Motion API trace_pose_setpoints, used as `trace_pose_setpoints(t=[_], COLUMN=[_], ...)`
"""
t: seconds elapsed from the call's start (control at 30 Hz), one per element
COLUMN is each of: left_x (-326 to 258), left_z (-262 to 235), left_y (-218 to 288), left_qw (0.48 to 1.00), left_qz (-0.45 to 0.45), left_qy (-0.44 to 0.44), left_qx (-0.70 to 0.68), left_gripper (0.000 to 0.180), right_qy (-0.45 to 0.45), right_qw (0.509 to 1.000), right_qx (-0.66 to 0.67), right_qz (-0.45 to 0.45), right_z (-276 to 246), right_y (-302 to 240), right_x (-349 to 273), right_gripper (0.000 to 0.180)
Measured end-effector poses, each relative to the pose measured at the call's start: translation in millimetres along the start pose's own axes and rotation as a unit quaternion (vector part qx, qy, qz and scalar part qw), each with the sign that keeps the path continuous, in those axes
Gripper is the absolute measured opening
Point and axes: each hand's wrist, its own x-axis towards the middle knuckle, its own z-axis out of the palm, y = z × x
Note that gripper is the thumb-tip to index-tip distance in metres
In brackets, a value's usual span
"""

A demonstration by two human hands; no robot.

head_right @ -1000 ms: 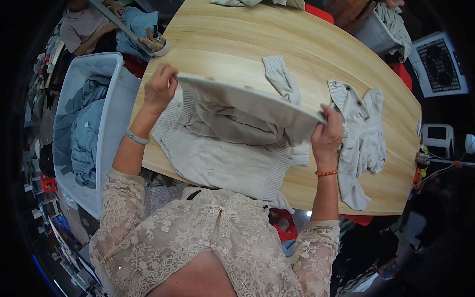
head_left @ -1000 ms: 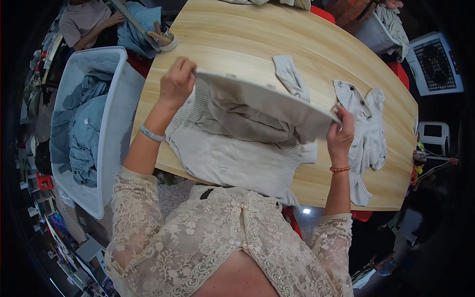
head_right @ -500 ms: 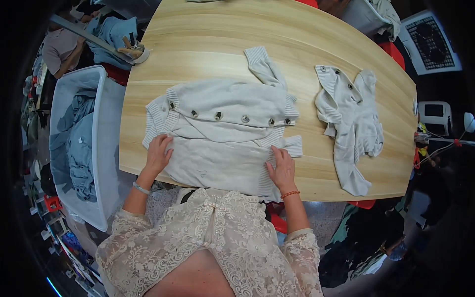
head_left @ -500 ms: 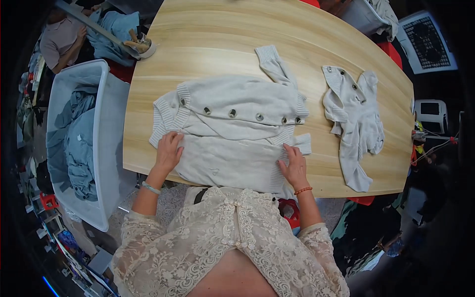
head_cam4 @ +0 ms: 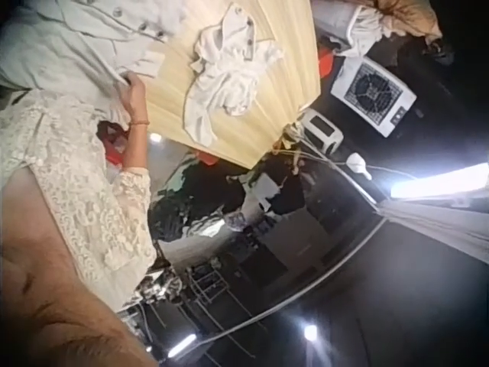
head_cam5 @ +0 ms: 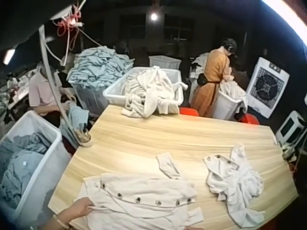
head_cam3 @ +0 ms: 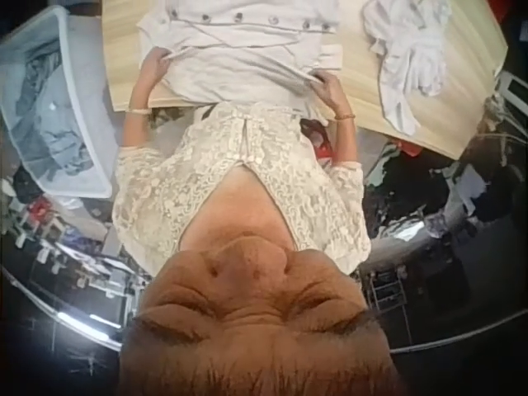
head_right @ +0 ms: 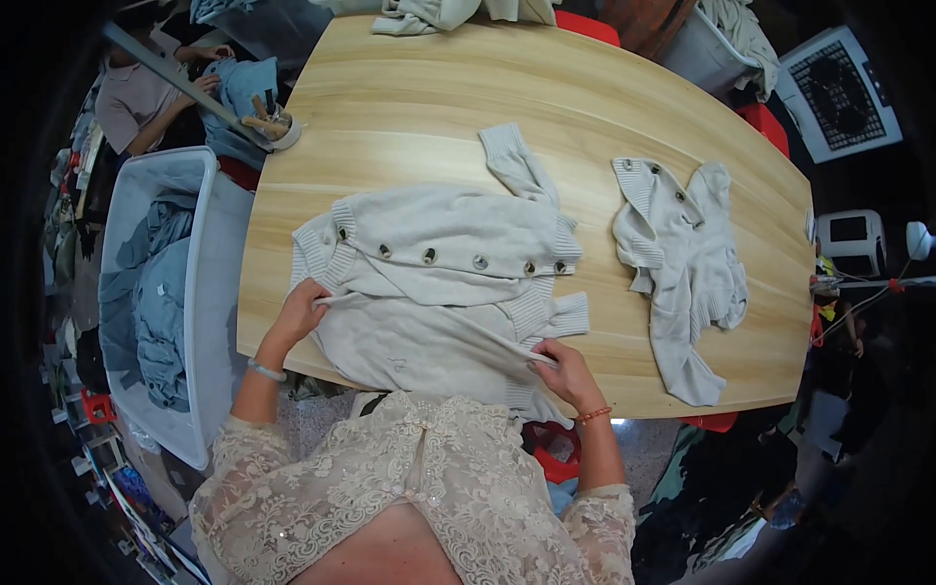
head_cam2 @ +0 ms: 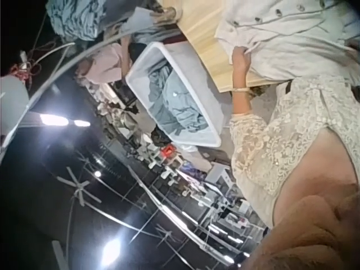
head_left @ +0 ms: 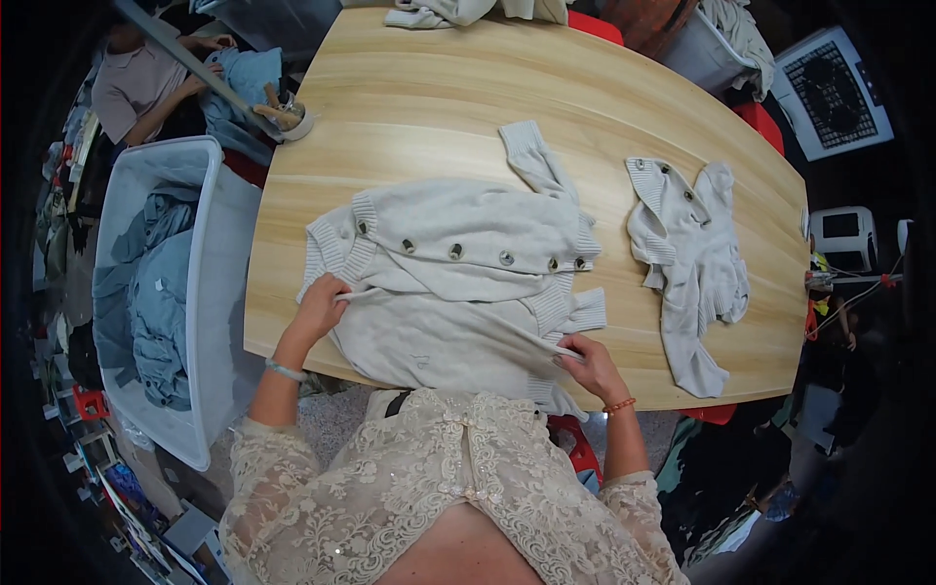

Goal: Trimming loose threads and inspecting a sweater on a workbench.

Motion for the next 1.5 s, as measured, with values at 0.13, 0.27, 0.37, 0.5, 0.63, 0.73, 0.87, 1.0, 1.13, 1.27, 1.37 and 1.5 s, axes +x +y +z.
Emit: trace_pose_setpoints(t=[0.13, 0.27, 0.37, 0.5, 0.63, 0.73, 0.87, 1.0, 1.13, 1.27, 1.37, 1.5], left_x=[-1, 43, 56, 48, 35, 32, 26, 21, 34, 90, 108, 109], left_z=[-36, -22, 14, 31, 26, 14, 11, 4, 0, 34, 46, 22], left_y=[1, 30, 25, 19, 27, 40, 26, 12, -10, -28, -26, -13], left_qw=[0.911, 0.852, 0.912, 0.921, 0.903, 0.864, 0.837, 0.875, 0.898, 0.986, 0.997, 0.994], left_qz=[-0.166, -0.138, -0.159, -0.171, -0.152, -0.158, -0.147, -0.145, -0.115, 0.075, 0.014, -0.04], left_qy=[-0.099, -0.049, 0.005, 0.026, 0.013, -0.051, -0.075, -0.071, -0.081, 0.094, 0.018, -0.022], left_qx=[-0.364, -0.503, -0.377, -0.349, -0.402, -0.476, -0.522, -0.456, -0.418, -0.115, -0.079, -0.096], left_gripper=[0.017, 0.014, 0.013, 0.014, 0.016, 0.015, 0.012, 0.014, 0.01, 0.033, 0.019, 0.011], right_qy=[0.055, 0.214, 0.26, 0.135, 0.038, 0.004, -0.038, -0.041, 0.013, -0.003, -0.003, 0.03], right_qw=[0.994, 0.971, 0.862, 0.979, 0.976, 0.963, 0.982, 0.989, 0.984, 0.986, 0.988, 0.981], right_qx=[0.093, -0.109, -0.433, -0.089, -0.038, -0.018, -0.008, 0.04, -0.059, -0.069, -0.062, -0.087], right_qz=[0.035, -0.011, -0.042, -0.127, -0.209, -0.271, -0.187, -0.138, -0.168, -0.151, -0.139, -0.171], right_z=[-75, -122, -93, 1, 99, 154, 181, 195, 211, 198, 206, 206], right_y=[-33, -25, -49, -88, -133, -144, -138, -147, -129, -127, -132, -153], right_x=[-23, -4, 38, 83, 110, 136, 166, 164, 163, 152, 149, 150], right_gripper=[0.015, 0.018, 0.031, 0.035, 0.042, 0.046, 0.015, 0.014, 0.023, 0.018, 0.015, 0.011])
